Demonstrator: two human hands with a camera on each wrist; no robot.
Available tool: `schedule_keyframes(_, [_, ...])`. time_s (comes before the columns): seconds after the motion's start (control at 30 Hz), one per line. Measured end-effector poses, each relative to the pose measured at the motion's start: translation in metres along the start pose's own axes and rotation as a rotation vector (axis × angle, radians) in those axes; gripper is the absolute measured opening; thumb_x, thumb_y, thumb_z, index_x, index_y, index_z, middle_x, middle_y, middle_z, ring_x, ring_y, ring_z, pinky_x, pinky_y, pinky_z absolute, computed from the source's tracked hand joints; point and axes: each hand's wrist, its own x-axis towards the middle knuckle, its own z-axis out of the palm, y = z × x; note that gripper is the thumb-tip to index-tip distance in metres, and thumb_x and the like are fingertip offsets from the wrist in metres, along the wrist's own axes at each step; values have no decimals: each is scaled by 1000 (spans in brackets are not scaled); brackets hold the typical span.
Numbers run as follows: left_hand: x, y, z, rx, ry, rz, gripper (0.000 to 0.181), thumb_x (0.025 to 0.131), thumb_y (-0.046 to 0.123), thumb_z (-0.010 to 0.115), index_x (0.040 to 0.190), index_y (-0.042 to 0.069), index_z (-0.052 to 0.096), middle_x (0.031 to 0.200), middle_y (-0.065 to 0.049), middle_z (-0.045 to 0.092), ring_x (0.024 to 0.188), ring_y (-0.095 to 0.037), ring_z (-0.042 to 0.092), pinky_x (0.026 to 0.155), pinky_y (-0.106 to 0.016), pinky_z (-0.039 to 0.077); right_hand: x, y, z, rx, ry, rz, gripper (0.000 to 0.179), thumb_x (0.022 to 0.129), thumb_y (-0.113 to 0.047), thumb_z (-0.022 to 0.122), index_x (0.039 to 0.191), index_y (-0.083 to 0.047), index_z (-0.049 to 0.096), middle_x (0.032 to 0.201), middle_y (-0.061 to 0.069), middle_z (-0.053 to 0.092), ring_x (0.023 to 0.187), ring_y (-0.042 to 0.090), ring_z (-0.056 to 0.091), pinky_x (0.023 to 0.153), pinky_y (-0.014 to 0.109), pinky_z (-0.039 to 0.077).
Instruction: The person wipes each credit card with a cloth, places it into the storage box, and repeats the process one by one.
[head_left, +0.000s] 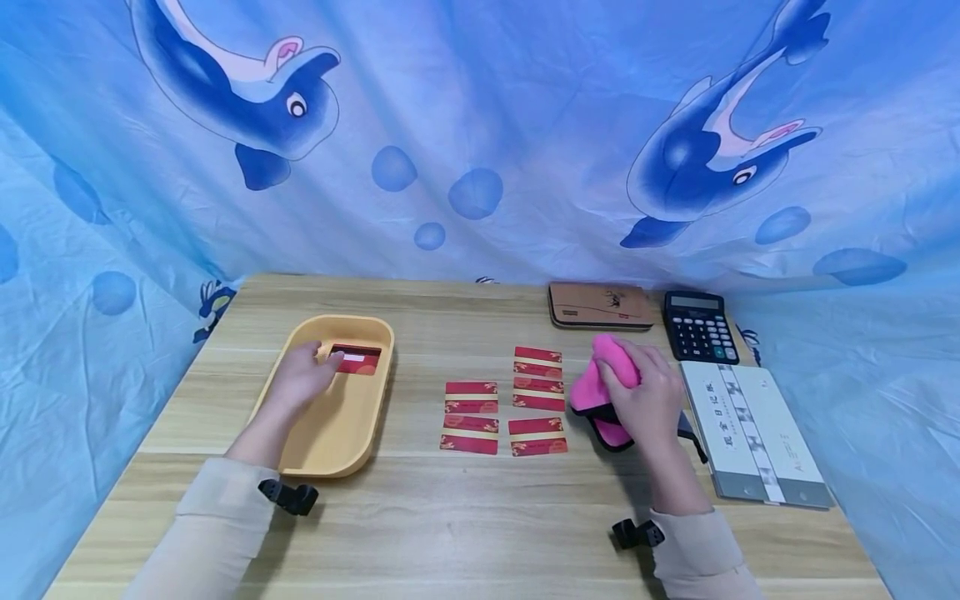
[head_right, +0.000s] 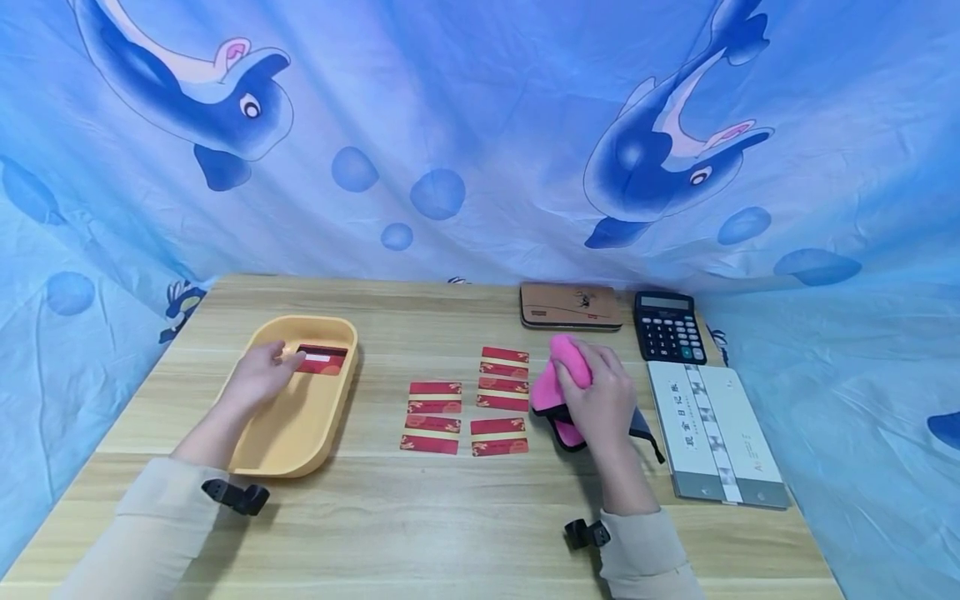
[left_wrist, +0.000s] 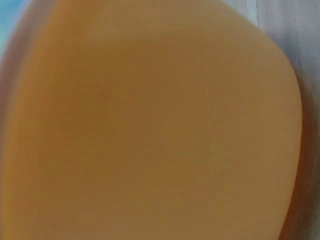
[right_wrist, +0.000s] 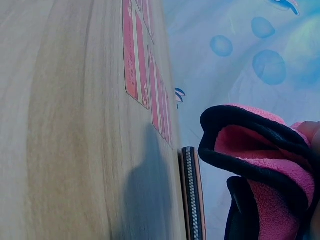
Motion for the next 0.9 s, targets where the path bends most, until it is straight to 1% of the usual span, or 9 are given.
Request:
schedule_keyframes(0.1, [-4,10,-1,51,18,27,72,107,37,44,149,-19,24,149,-41,34,138,-55,34,115,-61,31,0,1,-1,5,-3,10,44,80,-19,88,121,-8,74,106,18,71,89,36,65,70,45,47])
schedule_keyframes(0.2, [-10,24,2,40,89,86,67,107,35,46,150,-14,30,147,-36,42,134,-52,42,111,-61,36,-1,2,-2,6,-9,20,44,81,-19,87,121,-7,74,106,17,71,91,36,66,72,45,48])
schedule_keyframes(0.33, [-15,47,12,-41,210,233,56,105,26,55,146,-10,42,141,-29,53,128,-47,53,105,-59,44,-1,4,-3,15,-4,17,43,81,-18,87,121,-7,74,105,16,72,91,35,66,72,45,48])
schedule_keyframes(0.43, [-16,65,22,-154,244,334,47,103,21,60,140,-6,52,136,-25,59,125,-44,57,98,-56,52,-1,6,-4,30,11,11,42,80,-15,87,119,-6,74,104,16,72,92,35,66,74,46,49])
schedule_keyframes(0.5, [-17,77,30,-213,245,380,43,101,19,63,137,-4,56,135,-24,60,123,-43,57,96,-55,54,-1,6,-5,37,14,15,41,81,-14,87,119,-5,74,104,17,72,93,35,67,75,46,50])
schedule_keyframes(0.6, [-20,92,41,-262,215,430,40,100,19,65,135,-1,60,134,-20,62,123,-41,57,100,-54,52,-2,6,-5,38,12,23,41,81,-15,87,119,-3,74,105,17,71,93,34,67,76,46,51])
schedule_keyframes(0.73, [-21,105,58,-237,160,496,39,100,20,65,135,2,61,136,-17,62,126,-36,56,107,-51,46,-3,6,-7,31,6,34,41,82,-17,86,119,-4,74,108,16,71,96,33,67,79,47,53])
schedule_keyframes(0.83, [-19,111,69,-203,150,554,37,100,19,66,133,1,63,133,-15,63,124,-34,57,106,-49,47,-3,7,-9,34,4,40,41,82,-17,86,119,-4,73,110,16,71,98,32,68,81,48,54])
schedule_keyframes(0.9, [-17,114,77,-202,145,581,37,99,18,67,132,2,64,132,-15,64,123,-33,58,105,-48,48,-4,9,-9,36,4,40,41,82,-17,86,119,-3,73,111,17,71,98,33,68,81,48,54])
